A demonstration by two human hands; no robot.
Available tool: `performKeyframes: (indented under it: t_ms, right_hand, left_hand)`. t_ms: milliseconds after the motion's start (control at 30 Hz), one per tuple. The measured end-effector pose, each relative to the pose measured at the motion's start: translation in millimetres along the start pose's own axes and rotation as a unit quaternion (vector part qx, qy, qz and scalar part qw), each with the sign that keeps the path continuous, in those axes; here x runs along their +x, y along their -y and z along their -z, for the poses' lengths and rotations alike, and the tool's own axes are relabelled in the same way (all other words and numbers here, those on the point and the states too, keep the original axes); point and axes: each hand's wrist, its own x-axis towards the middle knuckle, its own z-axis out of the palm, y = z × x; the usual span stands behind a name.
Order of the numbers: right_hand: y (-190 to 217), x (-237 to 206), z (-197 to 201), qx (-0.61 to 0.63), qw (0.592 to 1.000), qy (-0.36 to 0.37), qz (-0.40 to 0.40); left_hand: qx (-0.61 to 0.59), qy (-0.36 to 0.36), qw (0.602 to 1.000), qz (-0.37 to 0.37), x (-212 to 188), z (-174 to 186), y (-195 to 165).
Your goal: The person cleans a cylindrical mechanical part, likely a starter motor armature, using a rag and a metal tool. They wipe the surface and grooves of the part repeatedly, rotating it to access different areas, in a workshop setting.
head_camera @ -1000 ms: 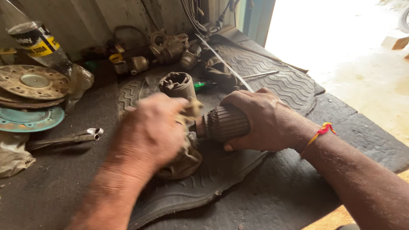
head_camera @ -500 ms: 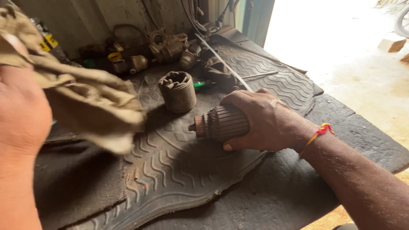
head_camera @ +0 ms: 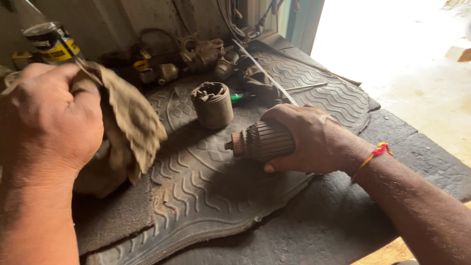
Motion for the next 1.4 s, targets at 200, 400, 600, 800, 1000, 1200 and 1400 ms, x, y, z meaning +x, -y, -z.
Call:
performKeyframes:
  t_ms: [200,400,600,800,1000,1200,1400]
  right_hand:
    - [0,-1,0,0.015,1.000,0.000,-0.004]
    - [4,0,1,0.013,1.000,0.004,-0.013]
    - [3,1,1,0.011,1.000,0.006,-0.015]
    - [3,1,2,0.018,1.000,0.001,-0.002]
    - [7,2,4,0.014,0.999,0.022,-0.041]
    - [6,1,2,0.014,1.000,0.008,-0.025]
    - [2,0,1,0.016,0.999,0.011,-0.032]
  left_hand:
    - [0.017,0.008,1.000,-0.009,-1,2,2]
    - [-0.215,0.263,0.931,0.136,-14,-44,-4]
    - [-0.367,0.259,0.837,0.313,-48,-96,-21]
    - [0.216,0.143,0.965,0.041,-27,-55,-12]
    - [0.311,0.263,0.907,0.104,-11,-37,-11]
    - [-0.477,0.347,0.747,0.306,-12,-38,8]
    - [-0.556,0.055,0.778,0.289,10,-32,20]
